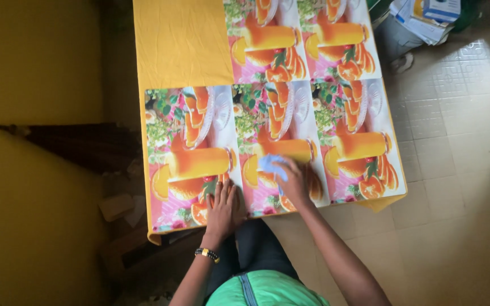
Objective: The person cleans and arranges placemats on tables by wiping them with a cloth and aligning them by hand.
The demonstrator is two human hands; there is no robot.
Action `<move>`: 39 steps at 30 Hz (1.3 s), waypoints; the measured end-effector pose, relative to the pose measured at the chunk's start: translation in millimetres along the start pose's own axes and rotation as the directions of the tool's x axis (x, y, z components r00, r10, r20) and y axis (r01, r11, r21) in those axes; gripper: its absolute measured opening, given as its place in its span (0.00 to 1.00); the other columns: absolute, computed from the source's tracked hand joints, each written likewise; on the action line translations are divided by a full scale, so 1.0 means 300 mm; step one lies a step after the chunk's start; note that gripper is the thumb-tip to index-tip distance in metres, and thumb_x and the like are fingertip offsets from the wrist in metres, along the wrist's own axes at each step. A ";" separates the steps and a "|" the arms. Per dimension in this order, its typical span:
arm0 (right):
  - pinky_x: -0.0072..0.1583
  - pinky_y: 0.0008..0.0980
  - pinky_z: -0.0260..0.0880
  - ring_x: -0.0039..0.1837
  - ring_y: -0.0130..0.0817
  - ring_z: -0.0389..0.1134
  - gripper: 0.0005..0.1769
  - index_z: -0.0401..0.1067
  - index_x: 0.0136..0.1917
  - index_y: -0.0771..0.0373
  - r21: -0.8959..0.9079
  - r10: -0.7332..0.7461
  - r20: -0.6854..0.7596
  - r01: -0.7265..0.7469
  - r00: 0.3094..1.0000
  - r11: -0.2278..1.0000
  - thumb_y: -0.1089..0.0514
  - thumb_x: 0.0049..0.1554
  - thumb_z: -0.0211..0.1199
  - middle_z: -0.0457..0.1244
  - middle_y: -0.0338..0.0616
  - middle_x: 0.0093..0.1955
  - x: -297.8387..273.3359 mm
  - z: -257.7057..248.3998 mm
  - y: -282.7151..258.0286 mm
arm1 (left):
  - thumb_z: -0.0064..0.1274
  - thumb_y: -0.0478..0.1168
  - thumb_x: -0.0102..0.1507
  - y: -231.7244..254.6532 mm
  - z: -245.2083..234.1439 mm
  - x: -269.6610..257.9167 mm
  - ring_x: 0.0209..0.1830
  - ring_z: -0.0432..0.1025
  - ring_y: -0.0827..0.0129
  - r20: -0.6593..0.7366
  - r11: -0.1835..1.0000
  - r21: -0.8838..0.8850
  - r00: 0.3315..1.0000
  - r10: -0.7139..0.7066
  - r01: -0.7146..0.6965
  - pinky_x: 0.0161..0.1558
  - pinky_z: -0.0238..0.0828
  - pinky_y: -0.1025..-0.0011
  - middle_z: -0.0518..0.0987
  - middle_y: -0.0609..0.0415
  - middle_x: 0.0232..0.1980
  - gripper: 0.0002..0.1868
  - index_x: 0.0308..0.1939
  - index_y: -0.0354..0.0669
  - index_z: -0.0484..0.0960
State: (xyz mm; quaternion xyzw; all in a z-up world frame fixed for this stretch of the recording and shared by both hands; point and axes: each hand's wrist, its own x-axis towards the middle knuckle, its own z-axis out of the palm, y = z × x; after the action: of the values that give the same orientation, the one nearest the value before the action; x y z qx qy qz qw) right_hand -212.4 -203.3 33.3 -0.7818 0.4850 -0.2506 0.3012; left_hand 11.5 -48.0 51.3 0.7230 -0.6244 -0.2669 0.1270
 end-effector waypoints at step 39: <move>0.70 0.50 0.60 0.73 0.54 0.55 0.31 0.75 0.61 0.52 -0.413 -0.077 -0.228 -0.025 0.971 0.911 0.67 0.44 0.71 0.58 0.46 0.70 0.419 0.186 0.150 | 0.44 0.35 0.62 -0.041 0.134 0.224 0.75 0.54 0.55 -0.178 0.989 0.072 0.975 0.137 -0.126 0.70 0.52 0.51 0.64 0.50 0.74 0.27 0.67 0.36 0.69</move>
State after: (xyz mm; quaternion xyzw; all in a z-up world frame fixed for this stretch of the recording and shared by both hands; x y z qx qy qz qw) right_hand -150.8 -320.5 -24.9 -0.7980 0.5493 -0.2390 0.0653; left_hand 5.2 -105.1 -3.7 0.7050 -0.6643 -0.1719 0.1791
